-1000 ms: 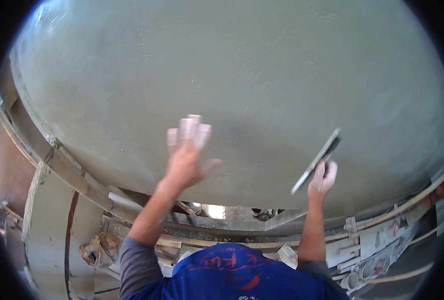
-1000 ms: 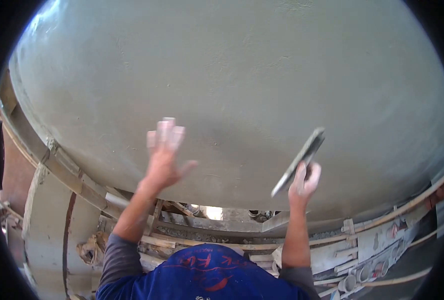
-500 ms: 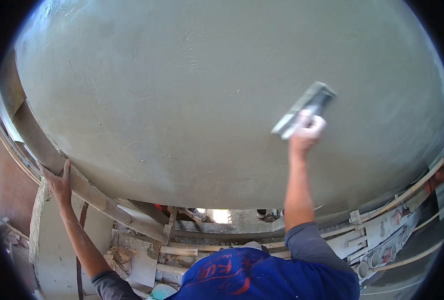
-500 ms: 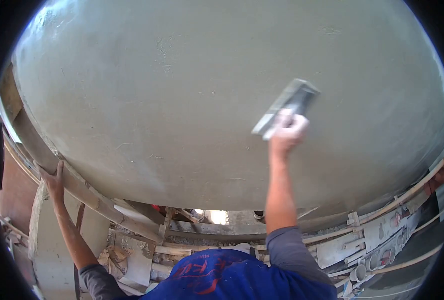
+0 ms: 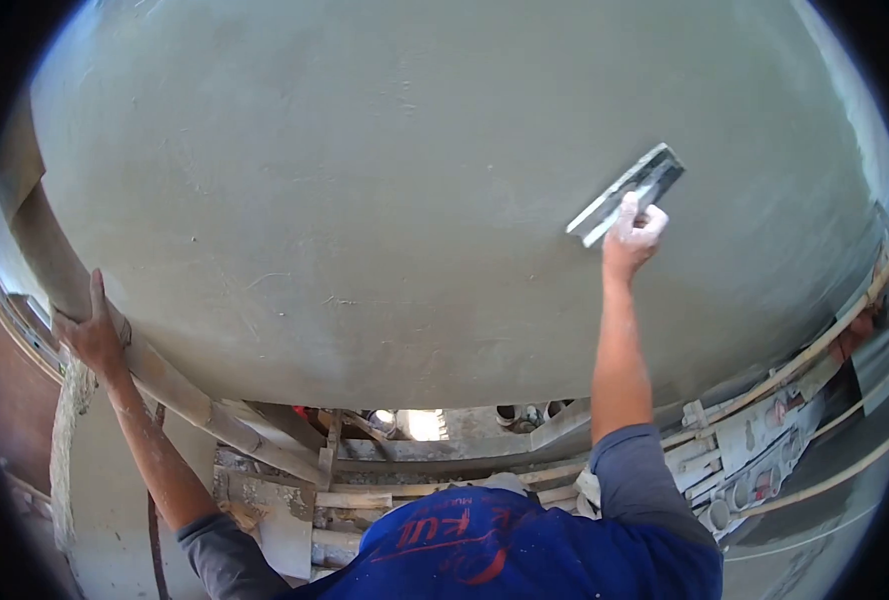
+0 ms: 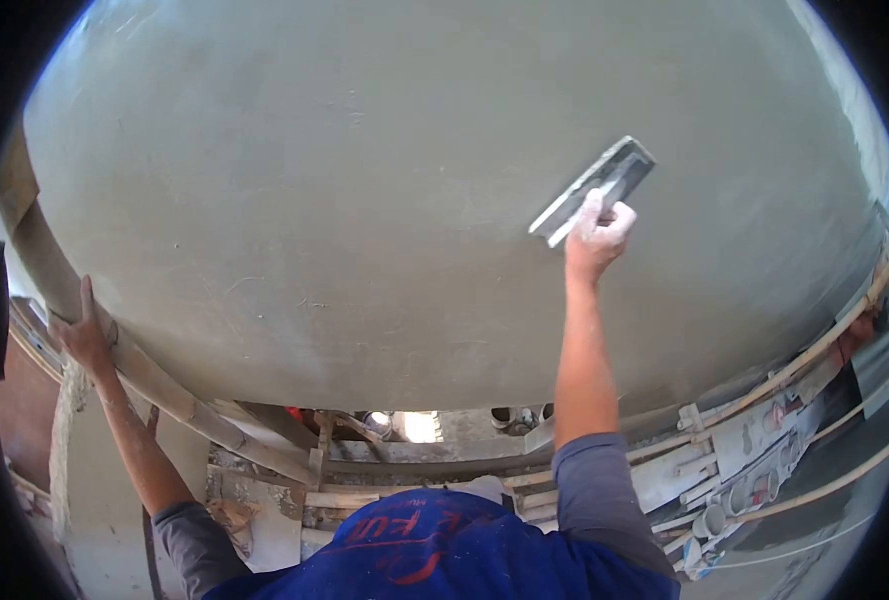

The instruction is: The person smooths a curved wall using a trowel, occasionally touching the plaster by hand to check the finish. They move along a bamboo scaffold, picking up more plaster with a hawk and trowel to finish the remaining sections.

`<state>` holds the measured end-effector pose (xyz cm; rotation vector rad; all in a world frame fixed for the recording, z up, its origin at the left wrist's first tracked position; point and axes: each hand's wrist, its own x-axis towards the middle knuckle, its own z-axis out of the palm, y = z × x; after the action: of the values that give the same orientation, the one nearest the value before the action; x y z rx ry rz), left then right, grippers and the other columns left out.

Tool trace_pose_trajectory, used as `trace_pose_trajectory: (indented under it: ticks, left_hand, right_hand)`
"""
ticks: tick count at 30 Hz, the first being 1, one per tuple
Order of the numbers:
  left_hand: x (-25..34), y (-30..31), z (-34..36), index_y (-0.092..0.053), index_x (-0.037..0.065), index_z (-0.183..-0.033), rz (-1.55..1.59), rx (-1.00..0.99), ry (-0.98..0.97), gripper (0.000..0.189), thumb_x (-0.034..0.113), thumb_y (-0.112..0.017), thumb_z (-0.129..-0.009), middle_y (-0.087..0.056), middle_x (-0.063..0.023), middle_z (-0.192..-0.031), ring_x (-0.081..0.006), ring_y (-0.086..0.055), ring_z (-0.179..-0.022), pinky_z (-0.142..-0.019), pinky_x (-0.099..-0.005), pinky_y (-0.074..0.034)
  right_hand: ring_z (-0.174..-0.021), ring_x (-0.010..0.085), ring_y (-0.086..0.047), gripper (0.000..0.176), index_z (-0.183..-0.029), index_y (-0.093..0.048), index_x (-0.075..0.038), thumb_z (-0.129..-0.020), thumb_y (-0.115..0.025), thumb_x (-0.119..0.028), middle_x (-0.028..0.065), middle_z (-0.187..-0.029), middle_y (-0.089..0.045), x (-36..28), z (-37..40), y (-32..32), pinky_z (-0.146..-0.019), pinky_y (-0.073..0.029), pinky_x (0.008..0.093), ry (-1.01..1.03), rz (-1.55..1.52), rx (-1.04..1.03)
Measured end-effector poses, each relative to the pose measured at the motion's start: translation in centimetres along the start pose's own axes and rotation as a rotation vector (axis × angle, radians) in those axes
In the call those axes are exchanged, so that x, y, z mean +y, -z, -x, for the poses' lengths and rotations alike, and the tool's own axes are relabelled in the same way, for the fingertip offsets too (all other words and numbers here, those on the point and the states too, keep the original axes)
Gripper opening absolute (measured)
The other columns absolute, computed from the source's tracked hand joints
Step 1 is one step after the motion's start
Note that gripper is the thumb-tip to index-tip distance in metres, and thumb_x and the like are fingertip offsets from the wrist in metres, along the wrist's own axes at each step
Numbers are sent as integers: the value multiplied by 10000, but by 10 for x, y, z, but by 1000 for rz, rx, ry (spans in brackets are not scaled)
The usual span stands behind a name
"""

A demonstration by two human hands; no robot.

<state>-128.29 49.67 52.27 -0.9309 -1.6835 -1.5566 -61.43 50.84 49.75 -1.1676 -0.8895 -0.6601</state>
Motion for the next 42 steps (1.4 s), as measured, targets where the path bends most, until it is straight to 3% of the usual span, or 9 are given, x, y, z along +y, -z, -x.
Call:
trace_pose_trajectory:
  ticks: [4,8,16,19,22,26,33,37,42]
  left_hand:
    - [2,-1,1,-471,-64,-1339,31,-7,42,869,463,-813,-739,-486,-259,-1283,-396,-487,-1212,-1024,-470,-409]
    - [9,6,0,-469,-49,-1345,33,-47,77,843,436,-812,-746,-485,-254,-1284,-396,-495,-1205,-1011,-474,-419]
    - [7,5,5,-458,-33,-1356,37,-18,75,829,411,-808,-750,-502,-246,-1271,-403,-508,-1194,-994,-480,-429]
    - [12,8,6,-459,-28,-1355,43,-24,92,813,408,-800,-759,-500,-242,-1276,-404,-512,-1190,-989,-484,-431]
    - [21,14,6,-449,-13,-1367,40,-43,114,807,404,-791,-767,-498,-239,-1281,-403,-508,-1196,-994,-491,-423]
    - [10,9,7,-432,4,-1383,13,-33,86,807,398,-783,-773,-495,-241,-1287,-411,-494,-1205,-1004,-498,-403]
    - [5,6,8,-430,-2,-1377,76,8,39,779,327,-793,-772,-496,-232,-1298,-414,-486,-1211,-1006,-496,-396]
    - [5,5,8,-431,-2,-1377,89,8,54,761,291,-795,-777,-495,-227,-1308,-409,-483,-1221,-1008,-491,-397]
    - [6,8,9,-436,-7,-1374,63,-2,56,748,308,-782,-790,-495,-234,-1312,-402,-482,-1227,-1013,-485,-394]
  right_hand:
    - [-656,279,-572,241,-904,-501,-34,-910,-666,-210,110,-748,-554,-71,83,-54,-592,-460,433,171,-74,-346]
    - [-646,308,-587,247,-858,-542,-59,-760,-737,-175,121,-748,-557,-121,163,-61,-563,-484,428,782,-221,-717]
    - [-684,280,-536,257,-889,-520,-38,-882,-690,-230,107,-798,-523,-102,-103,-29,-610,-448,413,459,73,-53]
    - [-650,198,-513,265,-880,-539,-38,-878,-712,-239,76,-791,-526,-105,-102,-46,-574,-443,366,482,-12,-163]
    - [-699,280,-567,199,-872,-540,-46,-830,-696,-162,132,-792,-536,-116,36,-73,-604,-481,400,575,-239,-537]
    - [-750,251,-620,273,-866,-602,-53,-691,-756,-195,91,-803,-587,-128,118,-59,-648,-513,375,1030,-176,-834]
    - [-722,302,-574,221,-906,-541,-26,-891,-664,-209,134,-832,-543,-173,-179,-65,-629,-484,418,699,43,34]
    - [-744,322,-578,213,-884,-545,-21,-878,-666,-196,139,-825,-556,-171,-167,-78,-652,-484,435,613,-78,-157]
    - [-802,282,-618,381,-1033,-637,-10,-720,-761,-188,123,-891,-611,-132,8,-81,-673,-509,385,1247,-120,-676]
